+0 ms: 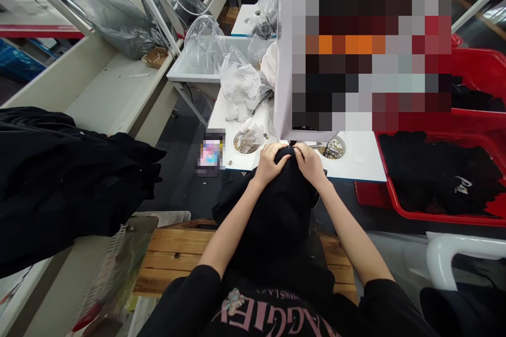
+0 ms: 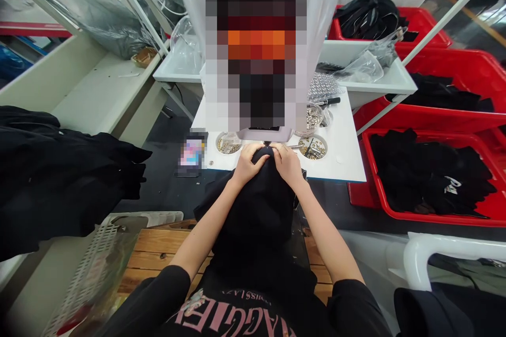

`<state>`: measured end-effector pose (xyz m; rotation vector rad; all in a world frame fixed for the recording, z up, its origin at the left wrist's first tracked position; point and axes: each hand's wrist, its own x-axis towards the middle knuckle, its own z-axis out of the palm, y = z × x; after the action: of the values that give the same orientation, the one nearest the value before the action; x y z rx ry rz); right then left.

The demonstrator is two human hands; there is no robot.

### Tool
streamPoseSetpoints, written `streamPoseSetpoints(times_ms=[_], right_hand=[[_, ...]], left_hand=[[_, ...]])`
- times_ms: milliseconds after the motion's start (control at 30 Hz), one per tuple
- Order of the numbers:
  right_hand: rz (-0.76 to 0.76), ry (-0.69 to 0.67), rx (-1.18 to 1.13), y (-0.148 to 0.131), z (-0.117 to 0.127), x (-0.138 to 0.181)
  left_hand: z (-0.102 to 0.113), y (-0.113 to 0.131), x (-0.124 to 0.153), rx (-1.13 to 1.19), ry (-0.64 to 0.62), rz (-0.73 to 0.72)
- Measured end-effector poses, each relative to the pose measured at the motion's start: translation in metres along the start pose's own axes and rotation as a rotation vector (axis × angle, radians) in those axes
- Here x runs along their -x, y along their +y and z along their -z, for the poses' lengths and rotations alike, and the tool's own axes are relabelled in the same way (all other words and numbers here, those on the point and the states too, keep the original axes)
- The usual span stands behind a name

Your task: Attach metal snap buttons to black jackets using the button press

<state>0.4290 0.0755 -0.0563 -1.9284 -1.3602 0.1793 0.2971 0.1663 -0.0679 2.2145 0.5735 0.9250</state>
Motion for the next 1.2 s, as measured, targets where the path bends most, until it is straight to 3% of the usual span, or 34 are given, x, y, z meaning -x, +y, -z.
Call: streamPoseSetpoints(times_ms=[233,800,1200], right_hand=[[-0.082,0.055,-0.102,-0.0055,-0.0006,0.0058],[-0.099,0.05,-0.152,-0.0033,-0.0007,0.0061],[-0.174,0.073,0.072,-0.0085,0.0064,0.0068]], left_hand=[[-0.0027,0.0022,0.0008,0.024,0.021,-0.001],[-0.0039,0.0004,0.0005,0.015,0.026,-0.013],[-0.0043,0.0019,0.0025,-0.059,0.057,0.002]])
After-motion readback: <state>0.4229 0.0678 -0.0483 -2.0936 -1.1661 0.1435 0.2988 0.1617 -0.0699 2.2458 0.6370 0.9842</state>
